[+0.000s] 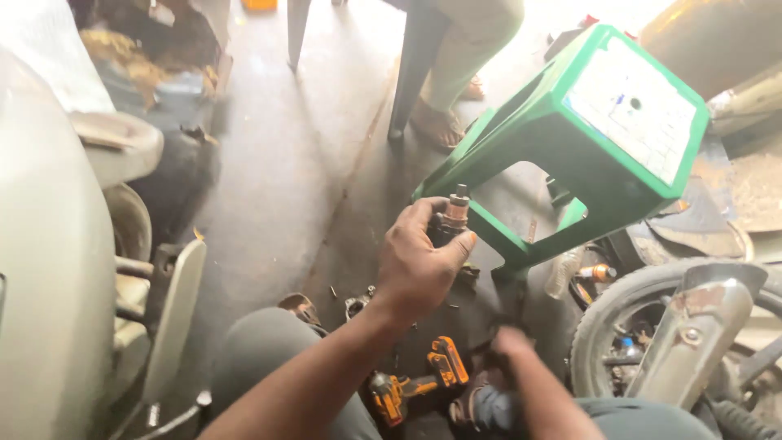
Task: Repairing and cleaning a motorcycle starter motor armature.
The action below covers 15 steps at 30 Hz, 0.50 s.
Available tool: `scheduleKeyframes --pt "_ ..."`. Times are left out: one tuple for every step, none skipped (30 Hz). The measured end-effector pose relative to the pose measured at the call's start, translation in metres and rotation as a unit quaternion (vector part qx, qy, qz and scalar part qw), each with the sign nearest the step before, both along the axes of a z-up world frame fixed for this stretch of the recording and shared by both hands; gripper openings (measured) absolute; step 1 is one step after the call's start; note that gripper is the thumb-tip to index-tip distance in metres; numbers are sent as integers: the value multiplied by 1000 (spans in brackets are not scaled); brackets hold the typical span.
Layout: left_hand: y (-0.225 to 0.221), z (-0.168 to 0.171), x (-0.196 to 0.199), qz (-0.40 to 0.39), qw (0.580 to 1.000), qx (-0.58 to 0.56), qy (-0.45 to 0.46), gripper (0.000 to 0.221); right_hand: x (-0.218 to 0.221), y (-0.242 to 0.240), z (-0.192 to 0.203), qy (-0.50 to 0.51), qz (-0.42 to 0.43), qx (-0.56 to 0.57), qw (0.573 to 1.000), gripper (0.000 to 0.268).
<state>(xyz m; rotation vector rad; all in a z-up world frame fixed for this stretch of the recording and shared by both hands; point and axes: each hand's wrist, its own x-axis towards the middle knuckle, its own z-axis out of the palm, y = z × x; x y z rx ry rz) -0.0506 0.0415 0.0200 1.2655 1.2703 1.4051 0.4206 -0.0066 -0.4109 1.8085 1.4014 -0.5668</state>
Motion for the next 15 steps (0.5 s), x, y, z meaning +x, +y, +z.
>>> scheduleKeyframes --pt "3 -7 2 6 1000 -2 10 35 35 2 -39 37 13 33 999 44" --pt "6 -14 5 11 1000 -4 21 34 43 25 -87 71 26 68 995 46" --pt "8 -13 6 -5 1000 -1 25 34 41 43 -68 74 9 72 995 46" --pt "10 -13 8 -10 999 -38 21 31 42 59 -48 112 20 90 989 45" --pt "12 -11 9 -10 997 -74 15 28 47 83 -25 146 35 111 982 43" --pt "12 -11 10 -22 997 -69 18 28 37 84 25 147 23 117 982 43" --pt "11 -12 11 -39 995 -95 4 24 20 90 74 185 35 180 965 45" --pt "9 -13 12 -56 991 -122 -9 21 -3 102 123 221 47 242 944 47" --pt "6 -10 14 -63 991 -118 -6 21 -32 95 188 220 40 247 943 47" --pt "3 -7 16 -78 990 -115 -27 20 -64 88 252 360 -92 271 888 41" --pt "0 -4 16 -88 989 -111 -47 20 -98 83 315 489 -213 283 797 36" --pt "-1 -3 20 -90 989 -106 -45 20 -90 78 328 491 -212 288 794 36" --pt "-3 -2 22 -107 986 -110 -73 19 -86 71 339 412 55 385 824 33" --pt "-5 -1 23 -124 981 -114 -100 19 -81 65 350 295 316 450 782 34" --pt "-6 2 24 -122 981 -112 -97 19 -99 52 374 298 317 452 779 34"
